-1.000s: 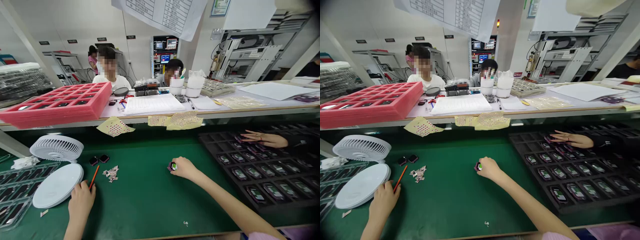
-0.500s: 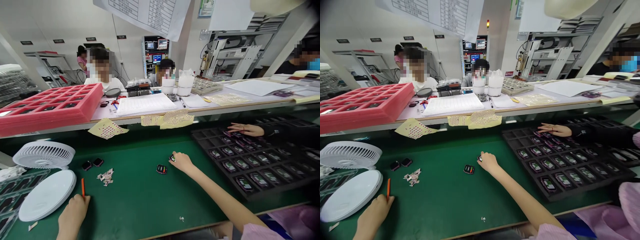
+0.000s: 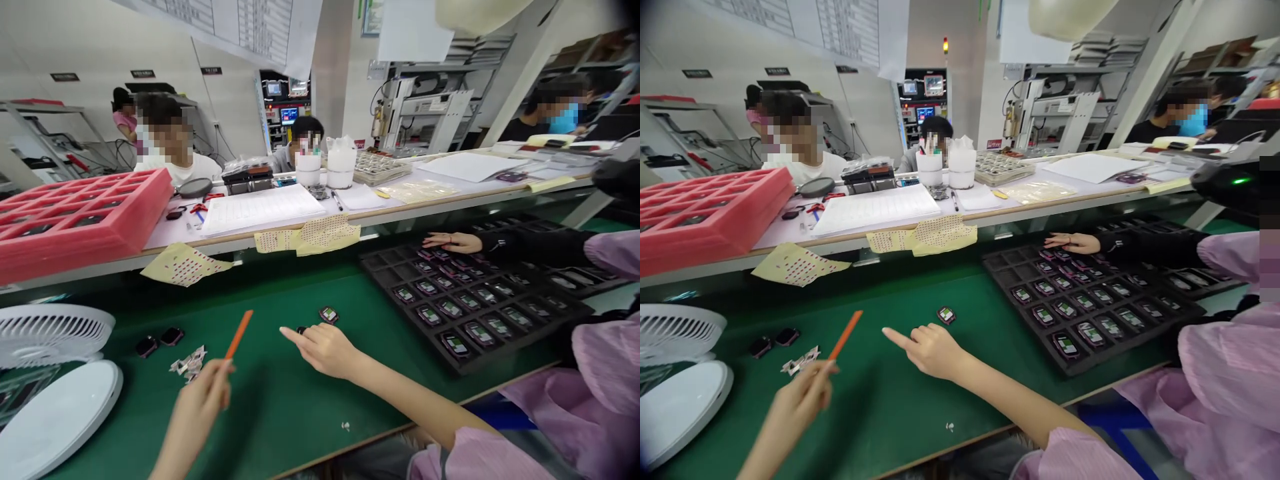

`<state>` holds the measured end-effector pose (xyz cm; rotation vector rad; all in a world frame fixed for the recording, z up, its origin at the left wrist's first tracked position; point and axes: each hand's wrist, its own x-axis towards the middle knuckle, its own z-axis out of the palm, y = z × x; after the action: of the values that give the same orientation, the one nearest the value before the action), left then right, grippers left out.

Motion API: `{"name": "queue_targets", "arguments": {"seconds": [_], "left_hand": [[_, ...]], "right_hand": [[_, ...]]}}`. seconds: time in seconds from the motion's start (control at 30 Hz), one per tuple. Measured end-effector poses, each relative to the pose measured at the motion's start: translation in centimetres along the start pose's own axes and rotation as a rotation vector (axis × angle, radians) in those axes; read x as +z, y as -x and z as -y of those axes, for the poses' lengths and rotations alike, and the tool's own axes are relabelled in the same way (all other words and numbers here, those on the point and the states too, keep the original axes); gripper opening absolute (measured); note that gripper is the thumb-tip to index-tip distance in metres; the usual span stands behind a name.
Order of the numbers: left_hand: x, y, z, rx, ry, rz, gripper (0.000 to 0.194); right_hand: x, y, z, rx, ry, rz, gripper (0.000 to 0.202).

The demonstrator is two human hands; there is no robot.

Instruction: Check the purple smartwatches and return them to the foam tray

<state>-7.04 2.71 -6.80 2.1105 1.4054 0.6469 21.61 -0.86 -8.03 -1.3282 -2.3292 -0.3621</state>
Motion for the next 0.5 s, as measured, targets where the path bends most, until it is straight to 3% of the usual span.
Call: {"name": "queue_targets", "arguments": {"seconds": [0.1,0.2,0.27,0.33,0.4,0.5], "left_hand": [[4.4,-1.2,-6.0,0.146,0.069,0.289,0.035],[7.0,-2.0,-8.3,0.282,-0.013,0.379,0.038],[7.9,-2.7,-8.5,0.346,-0.112,0.359,0.042],[8.9,-3.6,-8.2,0.360,-0.246,0.267,0.042],[10.3,-4.7,-7.7,0.316,-0.390,0.159,0.046],[12.6,-6.2,-7.1,0.258,-0.535,0.090,0.051]], "right_hand": [[0.8,0.0,1.5,-0.013,0.000,0.032,0.040],[1.1,0.3,0.7,0.238,-0.068,0.115,0.033],[0.7,0.5,-1.2,0.451,-0.138,0.164,0.043],[0.3,0.8,-3.7,0.608,-0.198,0.176,0.048],[0.2,1.1,-6.3,0.654,-0.237,0.179,0.044],[0.9,1.8,-9.3,0.640,-0.337,0.229,0.036]]}}
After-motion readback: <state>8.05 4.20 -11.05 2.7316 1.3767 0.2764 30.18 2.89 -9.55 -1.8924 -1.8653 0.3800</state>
